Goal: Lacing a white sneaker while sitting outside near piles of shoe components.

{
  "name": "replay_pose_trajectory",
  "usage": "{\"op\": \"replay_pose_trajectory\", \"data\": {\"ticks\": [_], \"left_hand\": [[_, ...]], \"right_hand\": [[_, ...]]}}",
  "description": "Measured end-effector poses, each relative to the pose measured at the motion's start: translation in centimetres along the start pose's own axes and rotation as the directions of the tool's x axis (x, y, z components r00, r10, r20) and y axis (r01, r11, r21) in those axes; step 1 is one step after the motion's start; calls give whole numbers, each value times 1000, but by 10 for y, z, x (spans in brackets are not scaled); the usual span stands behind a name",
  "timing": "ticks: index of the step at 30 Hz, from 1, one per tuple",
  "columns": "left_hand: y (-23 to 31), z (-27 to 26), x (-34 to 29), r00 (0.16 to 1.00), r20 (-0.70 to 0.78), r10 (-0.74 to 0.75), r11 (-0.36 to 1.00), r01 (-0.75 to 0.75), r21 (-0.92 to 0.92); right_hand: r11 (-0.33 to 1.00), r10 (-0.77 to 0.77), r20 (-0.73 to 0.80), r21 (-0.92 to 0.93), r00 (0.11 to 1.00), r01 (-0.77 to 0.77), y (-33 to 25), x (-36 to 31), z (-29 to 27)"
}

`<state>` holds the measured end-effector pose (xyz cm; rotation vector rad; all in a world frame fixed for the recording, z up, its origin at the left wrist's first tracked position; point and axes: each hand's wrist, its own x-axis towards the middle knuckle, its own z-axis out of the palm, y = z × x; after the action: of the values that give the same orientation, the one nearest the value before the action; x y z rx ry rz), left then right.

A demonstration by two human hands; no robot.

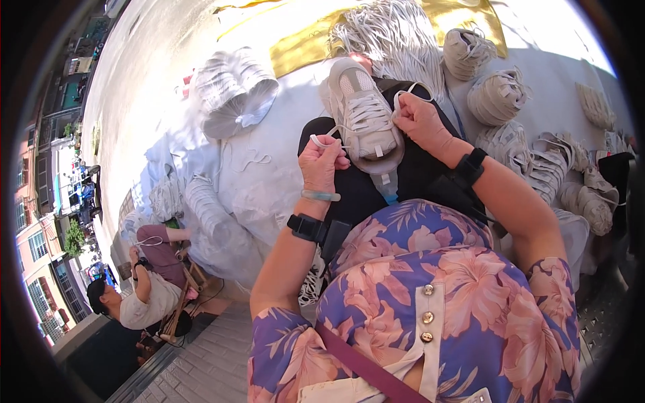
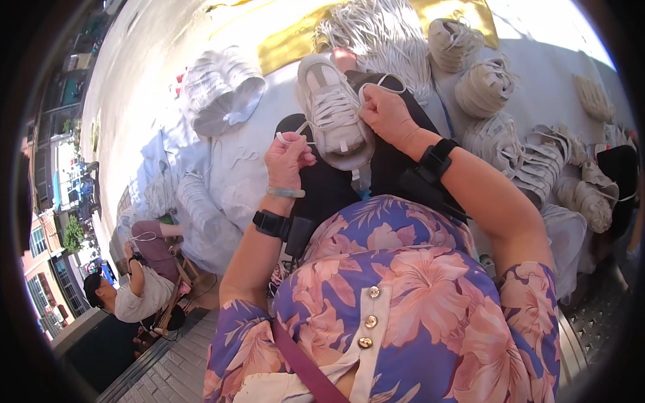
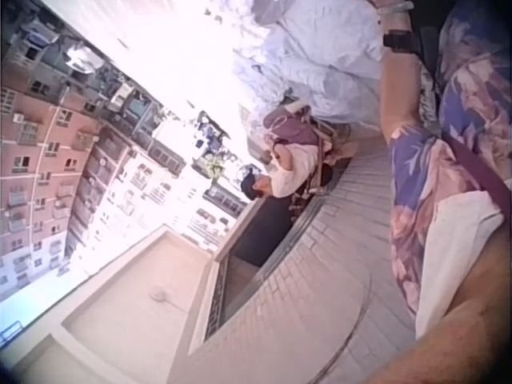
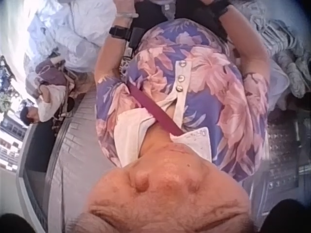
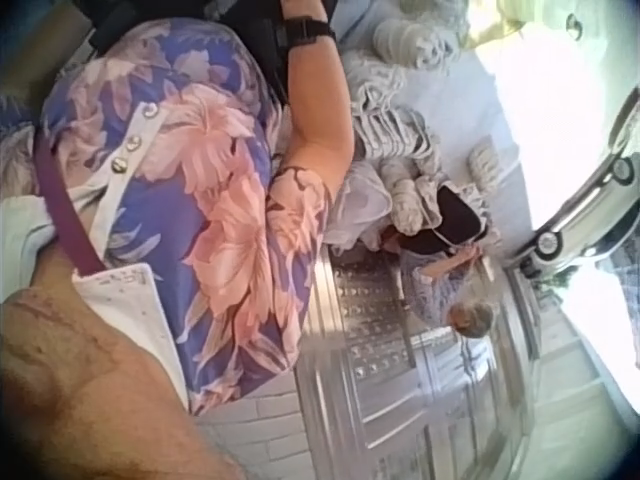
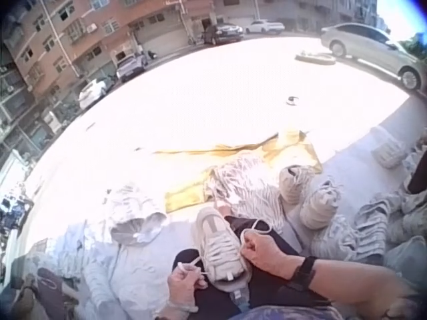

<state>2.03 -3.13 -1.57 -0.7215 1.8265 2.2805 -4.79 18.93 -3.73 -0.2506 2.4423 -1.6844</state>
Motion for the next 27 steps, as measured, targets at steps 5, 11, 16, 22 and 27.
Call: {"op": "replay_pose_trajectory", "data": {"ticks": [5, 11, 16, 22, 27], "left_hand": [[-3, 8, 10, 993, -42, 110, 993, -108, 45], [-7, 18, 14, 983, -38, 178, 982, -175, 71], [-9, 17, 15, 978, -46, 202, 976, -198, 88], [-12, 18, 17, 970, -68, 233, 971, -228, 73], [-11, 19, 17, 969, -59, 240, 964, -231, 129]], "right_hand": [[956, 287, 97, 36, 953, -292, -13, -4, -9], [939, -2, 78, -344, 997, 29, -35, -23, -5], [619, -531, 332, -477, 780, 624, -47, -20, 11], [647, -368, 379, -552, 849, 526, -52, -8, 17], [686, -328, 383, -532, 864, 496, -49, -8, 15]]}}
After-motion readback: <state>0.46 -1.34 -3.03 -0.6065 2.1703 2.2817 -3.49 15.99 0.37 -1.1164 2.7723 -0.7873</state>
